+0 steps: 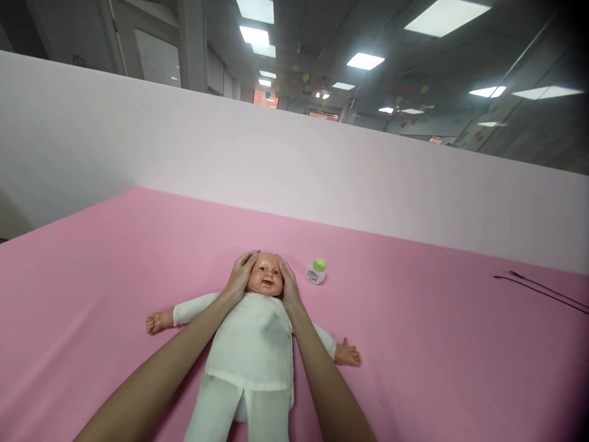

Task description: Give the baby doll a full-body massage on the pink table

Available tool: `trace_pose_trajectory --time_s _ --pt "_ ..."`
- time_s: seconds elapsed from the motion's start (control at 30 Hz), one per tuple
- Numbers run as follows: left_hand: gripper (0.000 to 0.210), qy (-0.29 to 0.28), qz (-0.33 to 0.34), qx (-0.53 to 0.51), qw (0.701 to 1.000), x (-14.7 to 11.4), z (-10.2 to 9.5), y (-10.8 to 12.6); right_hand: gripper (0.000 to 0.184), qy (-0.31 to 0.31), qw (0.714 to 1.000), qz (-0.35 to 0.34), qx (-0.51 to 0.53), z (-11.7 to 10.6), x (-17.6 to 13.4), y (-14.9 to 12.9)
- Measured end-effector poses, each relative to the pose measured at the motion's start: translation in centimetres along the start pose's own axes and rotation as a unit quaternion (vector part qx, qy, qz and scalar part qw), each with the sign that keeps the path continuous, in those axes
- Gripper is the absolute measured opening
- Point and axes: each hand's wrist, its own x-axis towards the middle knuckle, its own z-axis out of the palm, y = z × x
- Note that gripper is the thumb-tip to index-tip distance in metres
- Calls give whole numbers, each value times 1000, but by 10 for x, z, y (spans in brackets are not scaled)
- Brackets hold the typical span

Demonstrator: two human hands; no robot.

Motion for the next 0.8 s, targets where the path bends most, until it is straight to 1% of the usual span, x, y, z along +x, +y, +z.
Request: trace_pose_trajectory --time_s 0.17,0.27,0.33,0.4,0.53,0.6,0.67,0.73,0.77,0.8 --pt "48 -20 14 33 999 -1 1 6 45 -19 1000 -8 -8 0 0 0" --pt "53 -31 21 58 998 -2 0 6 52 -32 999 8 -12 3 -3 -6" --pt "55 -32 13 67 997 -2 -1 5 59 -32 999 21 -18 5 -6 -11" --pt "57 -33 5 65 997 -4 -2 4 61 -34 999 24 -18 6 -9 -14" --pt "59 -35 4 58 998 -3 -3 1 53 -51 999 6 -13 6 -12 -11" --pt "58 -27 14 71 997 -1 -1 7 52 -29 999 -2 -31 9 -10 -12" --pt "55 9 61 96 993 -2 4 28 55 28 997 -38 -56 13 -7 -25" --pt "53 57 152 109 981 -11 9 68 60 83 987 -116 -70 17 -6 -53" --pt "52 49 205 101 972 -18 10 93 61 88 980 -167 -67 16 -7 -72" --pt "53 32 261 87 961 -28 9 120 60 74 971 -217 -63 14 -9 -94"
